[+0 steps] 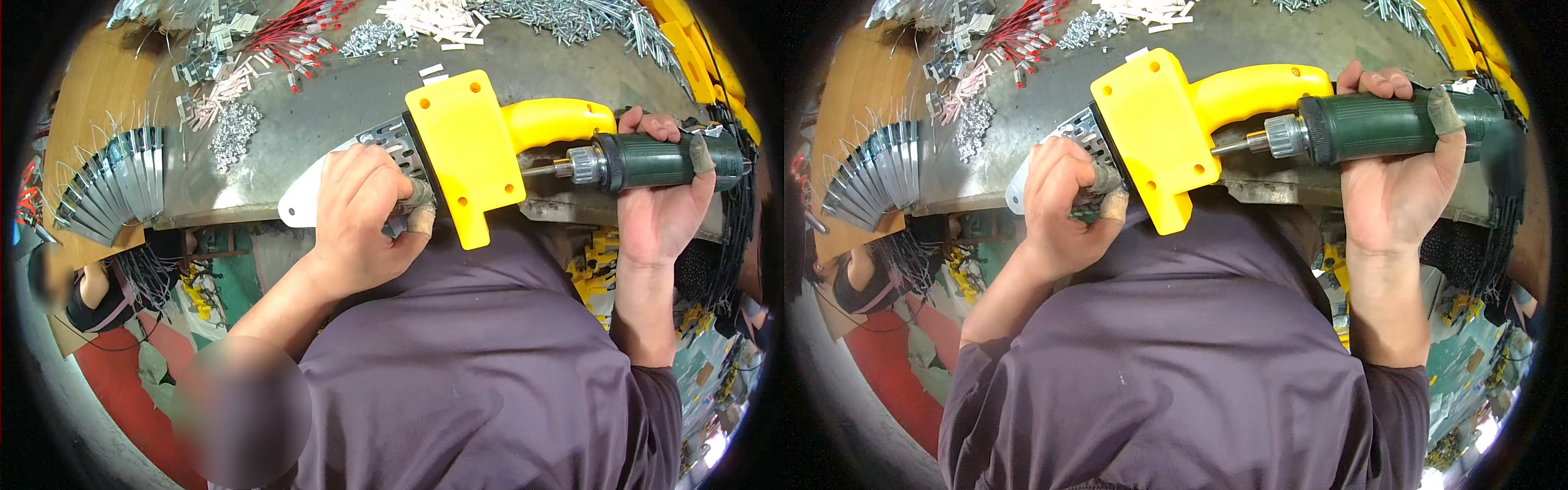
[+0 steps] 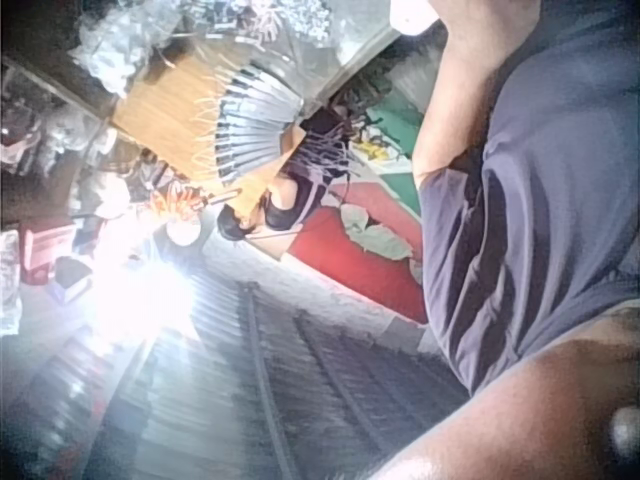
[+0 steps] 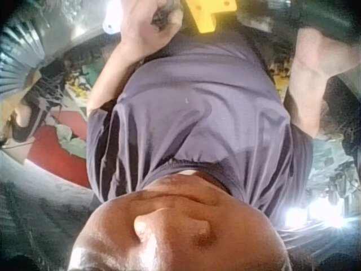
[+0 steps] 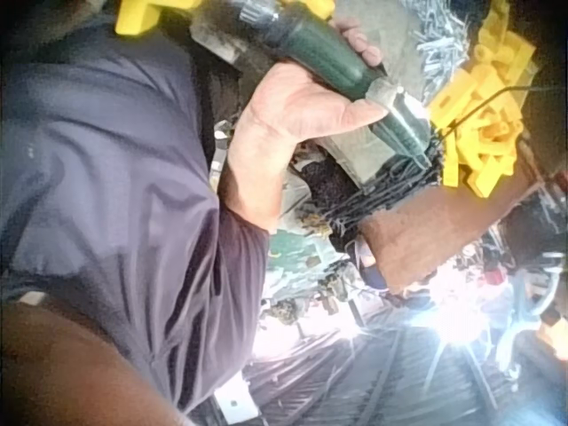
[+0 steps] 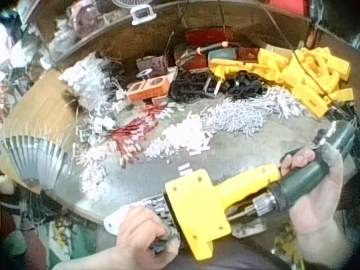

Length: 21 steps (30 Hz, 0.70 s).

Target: Assembling the internal wiring and housing components of a yellow handheld industrial tool.

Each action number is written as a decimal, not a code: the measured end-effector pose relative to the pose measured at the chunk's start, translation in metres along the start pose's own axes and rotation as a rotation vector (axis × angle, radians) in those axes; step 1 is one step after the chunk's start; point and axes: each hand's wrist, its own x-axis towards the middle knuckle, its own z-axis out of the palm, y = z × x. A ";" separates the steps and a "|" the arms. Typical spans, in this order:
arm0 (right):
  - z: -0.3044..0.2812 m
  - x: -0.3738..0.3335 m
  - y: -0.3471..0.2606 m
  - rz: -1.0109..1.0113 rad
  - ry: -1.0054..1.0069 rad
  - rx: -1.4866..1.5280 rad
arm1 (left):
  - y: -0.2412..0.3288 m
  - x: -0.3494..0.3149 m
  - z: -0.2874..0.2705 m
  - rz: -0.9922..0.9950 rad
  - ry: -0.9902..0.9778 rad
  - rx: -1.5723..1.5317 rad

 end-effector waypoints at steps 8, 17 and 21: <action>0.013 -0.005 0.000 -0.013 0.180 -0.224 | 0.006 -0.001 -0.001 -0.011 -0.015 0.058; -0.016 0.040 -0.169 -0.234 0.393 -2.049 | 0.005 -0.013 -0.015 -0.279 -0.112 0.232; -0.062 0.036 -0.203 -0.333 0.449 -2.663 | 0.006 -0.010 -0.024 -0.237 -0.144 0.177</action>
